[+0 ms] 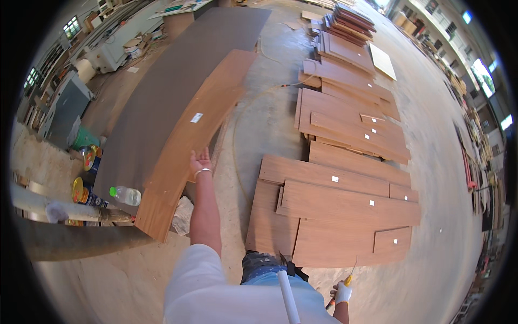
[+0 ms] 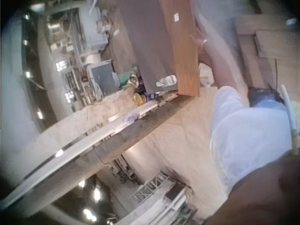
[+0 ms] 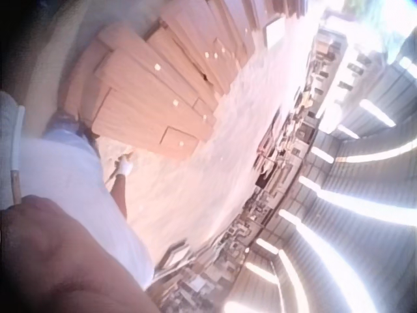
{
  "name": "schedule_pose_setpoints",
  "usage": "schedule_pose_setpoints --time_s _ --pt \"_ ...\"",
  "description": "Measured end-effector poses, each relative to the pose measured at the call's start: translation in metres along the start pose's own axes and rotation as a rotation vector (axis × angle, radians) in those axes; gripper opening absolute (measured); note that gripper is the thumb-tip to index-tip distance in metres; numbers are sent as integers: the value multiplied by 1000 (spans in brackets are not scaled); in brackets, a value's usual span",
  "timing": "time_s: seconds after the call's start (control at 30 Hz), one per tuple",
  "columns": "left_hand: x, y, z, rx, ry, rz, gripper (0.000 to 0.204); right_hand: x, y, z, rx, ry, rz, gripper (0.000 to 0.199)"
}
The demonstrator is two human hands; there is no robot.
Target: The person picks up wooden panels from a pile on the floor, places them on a workbench, and then returns them to the pile. The person repeats this process multiple times, handling each panel individually.
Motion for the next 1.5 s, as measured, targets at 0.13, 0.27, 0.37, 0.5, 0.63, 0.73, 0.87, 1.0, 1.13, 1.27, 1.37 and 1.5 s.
schedule_pose_setpoints --time_s 0.13,0.27,0.37,0.5,0.63,0.73,0.87,1.0,1.13,1.27,1.37,1.5 --pt "-1 18 -11 -54 53 -64 41 10 -14 -35 -35 -94 -35 20" --pt "1 28 -23 54 216 -153 45 19 -30 -38 19 -216 -28 26" --pt "17 28 -27 157 567 -199 42 21 -33 -40 94 -331 -21 27" --pt "51 10 3 219 904 -122 30 23 -25 -58 184 -411 -73 24" --pt "115 -36 43 416 1040 -20 23 31 -30 -71 227 -620 -57 27" --pt "203 -106 81 631 1027 -185 30 55 11 -136 389 -830 -175 29" --pt "335 -234 90 788 1467 -152 26 88 21 -154 267 -781 -90 34" --pt "448 -386 112 945 1773 -301 21 140 49 -222 183 -631 -64 36" --pt "540 -513 150 1230 2024 -237 22 191 79 -301 19 -498 -49 35" --pt "588 -621 220 1426 2259 112 25 240 117 -393 -130 -367 -46 29" --pt "598 -671 282 1456 2442 309 26 268 148 -413 -165 -287 -80 25" --pt "608 -678 368 1221 2671 635 24 302 197 -380 -190 -230 -107 31"
Point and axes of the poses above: each hand's wrist, its own y-axis towards the middle knuckle, its own x-axis out of the back of the hand, z = x × y, the point moved 1 cm from there along y, towards the middle knuckle, and after that the axes turned 13 degrees about -y, right-handed, at the moved point
